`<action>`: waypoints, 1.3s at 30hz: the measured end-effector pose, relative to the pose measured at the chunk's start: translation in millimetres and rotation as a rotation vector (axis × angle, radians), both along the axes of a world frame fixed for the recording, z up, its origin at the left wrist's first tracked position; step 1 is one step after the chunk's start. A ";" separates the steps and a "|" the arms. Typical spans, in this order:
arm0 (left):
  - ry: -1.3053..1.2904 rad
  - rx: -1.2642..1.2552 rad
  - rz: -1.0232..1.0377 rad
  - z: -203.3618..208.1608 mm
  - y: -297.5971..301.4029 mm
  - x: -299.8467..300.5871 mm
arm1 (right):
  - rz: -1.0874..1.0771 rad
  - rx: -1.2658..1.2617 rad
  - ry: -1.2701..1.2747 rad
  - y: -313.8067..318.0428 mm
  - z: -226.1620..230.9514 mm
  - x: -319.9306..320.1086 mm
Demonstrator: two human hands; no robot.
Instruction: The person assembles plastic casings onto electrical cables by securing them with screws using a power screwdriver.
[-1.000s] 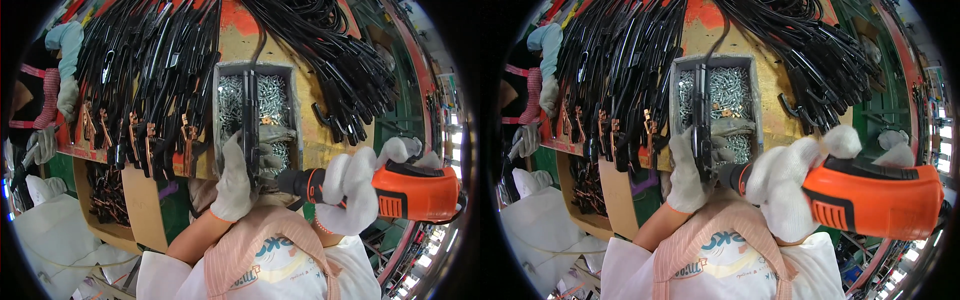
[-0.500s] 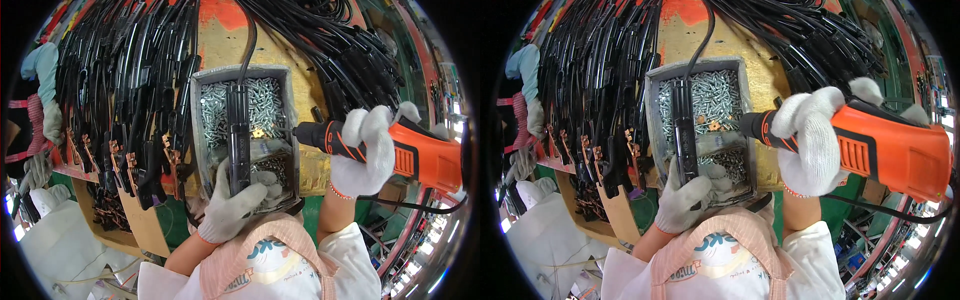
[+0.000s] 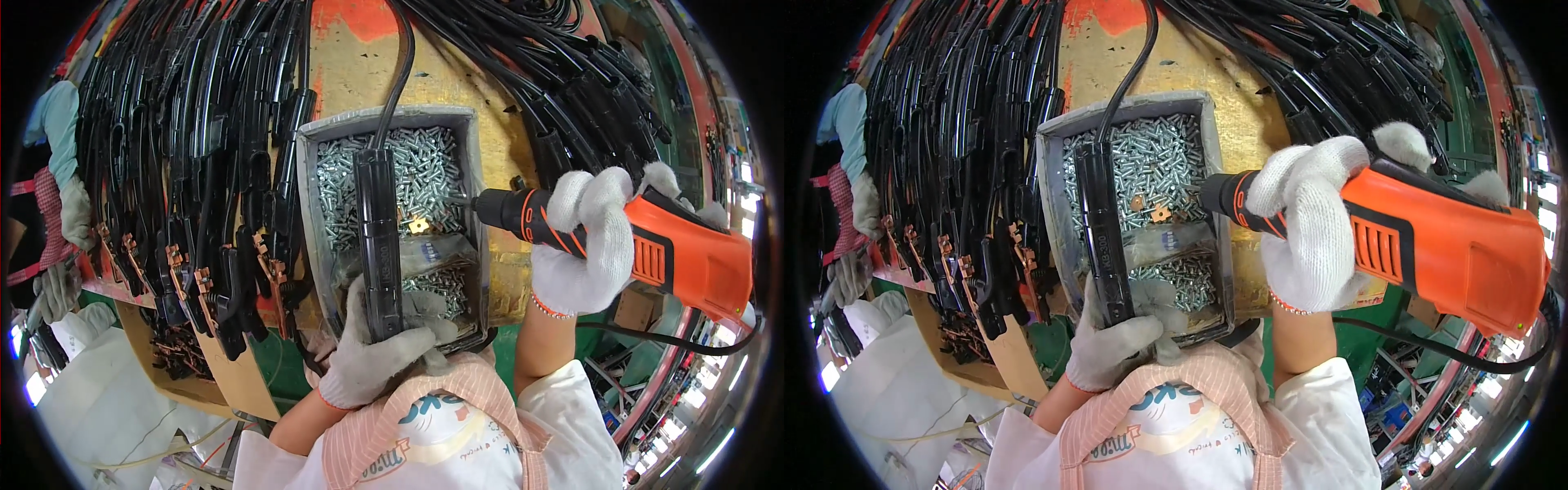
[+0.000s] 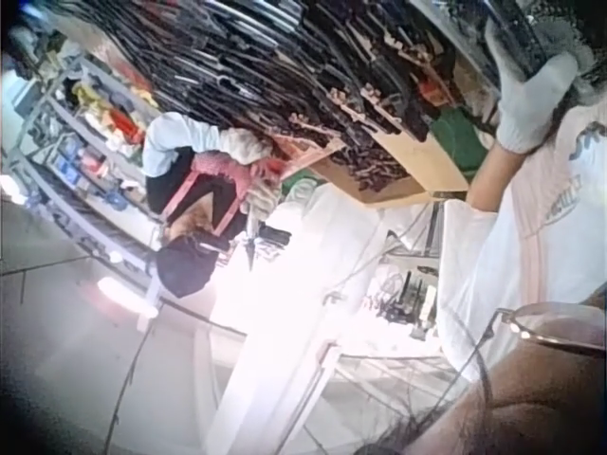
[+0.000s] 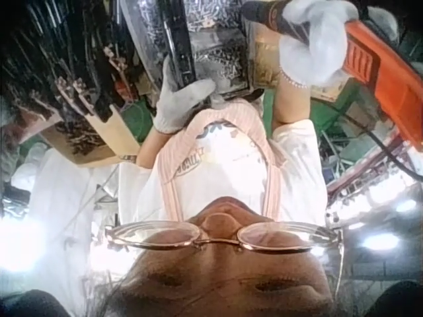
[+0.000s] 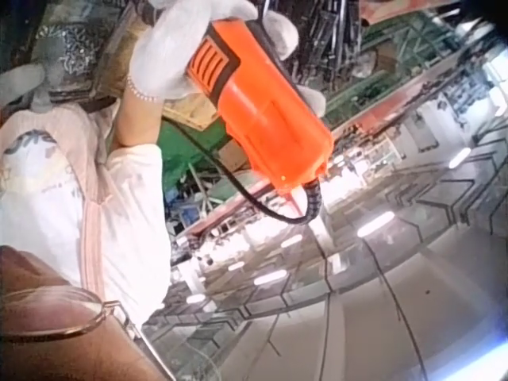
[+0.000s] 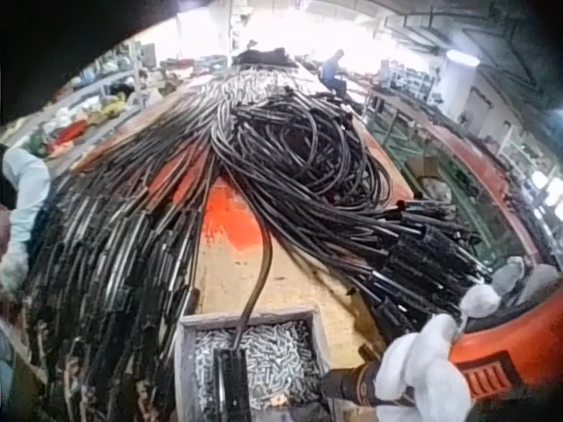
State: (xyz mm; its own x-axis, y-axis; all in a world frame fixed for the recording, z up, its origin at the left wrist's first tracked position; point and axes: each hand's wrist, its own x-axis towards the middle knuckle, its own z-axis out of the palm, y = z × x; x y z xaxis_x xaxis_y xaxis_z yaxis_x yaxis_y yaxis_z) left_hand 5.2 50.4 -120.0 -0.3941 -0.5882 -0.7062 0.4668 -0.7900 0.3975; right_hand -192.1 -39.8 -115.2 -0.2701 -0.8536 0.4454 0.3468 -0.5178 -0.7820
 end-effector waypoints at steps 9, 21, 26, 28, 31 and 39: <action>-0.026 0.024 0.118 2.2 1.4 -5.5 | 0.011 -0.079 0.050 4.6 0.4 -7.7; 0.002 -0.253 0.060 -13.6 14.3 -1.4 | 0.169 -0.115 -0.385 40.1 63.3 -10.9; 0.162 -0.263 0.142 -17.3 17.1 -2.3 | 0.208 -0.056 -0.464 57.7 55.7 -2.2; 0.131 -0.345 0.126 -24.5 20.6 -2.0 | 0.132 -0.081 -0.439 61.5 49.7 7.7; 0.091 -0.465 0.090 -31.7 23.4 -2.1 | 0.087 -0.110 -0.447 64.7 48.9 10.8; 0.113 -0.362 0.149 -24.1 21.2 -5.8 | -0.048 -0.113 -0.336 72.4 46.6 24.8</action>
